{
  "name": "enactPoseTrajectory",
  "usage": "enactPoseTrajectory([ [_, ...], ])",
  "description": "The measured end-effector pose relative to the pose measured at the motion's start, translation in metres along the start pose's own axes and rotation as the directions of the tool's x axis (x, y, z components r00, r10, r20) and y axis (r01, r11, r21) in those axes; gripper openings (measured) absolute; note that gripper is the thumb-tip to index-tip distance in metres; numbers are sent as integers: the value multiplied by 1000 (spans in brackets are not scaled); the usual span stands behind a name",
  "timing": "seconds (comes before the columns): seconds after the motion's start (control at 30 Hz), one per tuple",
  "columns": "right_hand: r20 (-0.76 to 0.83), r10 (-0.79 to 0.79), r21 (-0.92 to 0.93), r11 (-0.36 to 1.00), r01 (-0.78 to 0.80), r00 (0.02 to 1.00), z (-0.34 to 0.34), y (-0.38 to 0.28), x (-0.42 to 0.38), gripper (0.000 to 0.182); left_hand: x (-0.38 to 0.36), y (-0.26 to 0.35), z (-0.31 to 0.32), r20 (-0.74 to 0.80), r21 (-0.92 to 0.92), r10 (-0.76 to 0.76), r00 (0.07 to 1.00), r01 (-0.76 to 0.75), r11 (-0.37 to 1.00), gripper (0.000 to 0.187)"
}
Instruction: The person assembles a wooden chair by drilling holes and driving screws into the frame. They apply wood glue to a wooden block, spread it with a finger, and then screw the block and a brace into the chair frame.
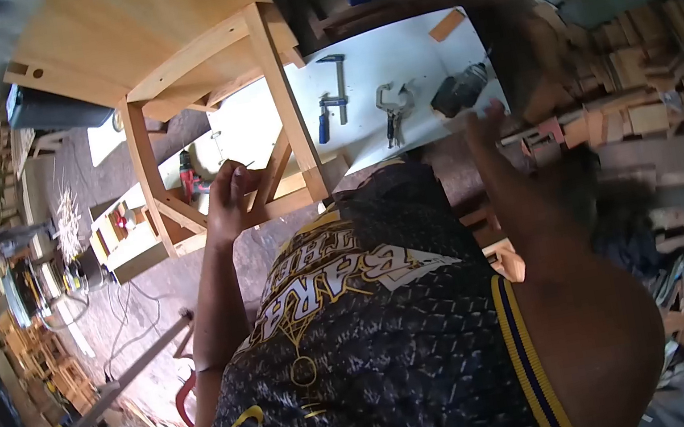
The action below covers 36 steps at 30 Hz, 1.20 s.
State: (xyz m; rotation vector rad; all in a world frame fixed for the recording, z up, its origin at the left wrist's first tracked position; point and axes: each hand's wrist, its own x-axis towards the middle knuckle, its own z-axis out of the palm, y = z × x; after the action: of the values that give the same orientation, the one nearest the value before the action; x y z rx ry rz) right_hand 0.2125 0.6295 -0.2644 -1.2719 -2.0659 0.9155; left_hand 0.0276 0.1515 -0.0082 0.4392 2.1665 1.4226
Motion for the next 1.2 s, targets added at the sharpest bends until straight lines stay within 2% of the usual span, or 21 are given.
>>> enactPoseTrajectory([
  [0.03, 56, 57, -48, 997, -54, 997, -2, 14, 3, 71, 2, -6, 0, -33, 2, -14, 999, 14, 1000, 30],
  [0.13, 269, -107, -65, 990, 129, 957, 25, 40, 15, 92, 2, -24, -7, -15, 52, -41, 999, 41, 998, 26],
  [0.2, 434, -189, 135, 980, 144, 881, 38, 18, 24, 93, -1, -18, -2, -50, -41, -61, 997, 59, 997, 26],
  [0.27, 591, 147, 137, 951, -278, 793, 60, 12, 30, 86, 0, -4, -2, -39, -46, -151, 988, 149, 988, 28],
  [0.3, 424, 28, 192, 974, -120, 905, 72, 16, 25, 74, 0, -3, 0, -57, -90, -131, 990, 125, 988, 29],
  [0.37, 407, 157, 147, 961, -234, 900, 87, 23, 34, 69, 4, 2, 0, -59, -62, -200, 978, 196, 979, 29],
  [0.5, 451, 38, 236, 959, -160, 892, 62, 20, 49, 61, 8, 15, 8, -132, -110, -296, 946, 283, 953, 22],
  [0.57, 575, -215, 180, 974, 135, 789, 38, 21, 63, 50, 7, 16, 9, -145, -151, -301, 943, 279, 948, 23],
  [0.6, 586, -223, 182, 973, 141, 779, 18, 9, 66, 50, 5, 16, 10, -131, -189, -307, 943, 281, 941, 24],
  [0.7, 682, -476, 494, 860, 129, 555, -29, -60, 84, 41, 5, 15, 11, -137, -217, -305, 942, 272, 938, 25],
  [0.73, 693, -611, 366, 756, 542, 384, -29, -69, 95, 37, 3, 10, 10, -133, -222, -263, 956, 230, 948, 25],
  [0.77, 729, -662, 224, 471, 853, 174, -29, -82, 103, 33, 4, 11, 10, -129, -179, -244, 961, 219, 959, 24],
  [0.8, 615, -784, 6, 114, 993, 87, -34, -117, 92, 26, 4, 7, 8, -123, -96, -161, 979, 150, 984, 24],
  [0.83, 614, -786, 13, 108, 994, 77, -41, -149, 91, 26, 4, 4, 5, -110, -10, -77, 991, 77, 997, 24],
  [0.87, 634, -767, 349, 400, 848, 101, -50, -180, 91, 21, 4, 4, 5, -117, -11, -80, 990, 79, 997, 24],
  [0.9, 661, -743, 602, 610, 515, 108, -50, -203, 92, 17, 7, 7, 3, -80, 64, -11, 997, 16, 998, 24],
  [0.93, 602, -798, 638, 497, 589, 21, -40, -214, 95, 16, 9, 11, 2, -64, 102, 26, 998, -19, 995, 24],
  [0.97, 639, -768, 724, 584, 367, -38, -52, -272, 86, 17, 11, 13, 1, -49, 138, 62, 997, -55, 989, 24],
  [1.0, 564, -812, 641, 315, 699, -151, -42, -274, 86, 18, 13, 15, 1, -49, 95, -54, 997, 58, 994, 24],
  [1.07, 555, -824, 771, 458, 442, -112, -27, -288, 83, 17, 16, 31, 4, -65, -121, -265, 962, 256, 959, 25],
  [1.2, 509, -826, 794, 343, 502, -242, -12, -315, 67, 17, 17, 31, 3, -53, -89, -291, 955, 286, 954, 23],
])
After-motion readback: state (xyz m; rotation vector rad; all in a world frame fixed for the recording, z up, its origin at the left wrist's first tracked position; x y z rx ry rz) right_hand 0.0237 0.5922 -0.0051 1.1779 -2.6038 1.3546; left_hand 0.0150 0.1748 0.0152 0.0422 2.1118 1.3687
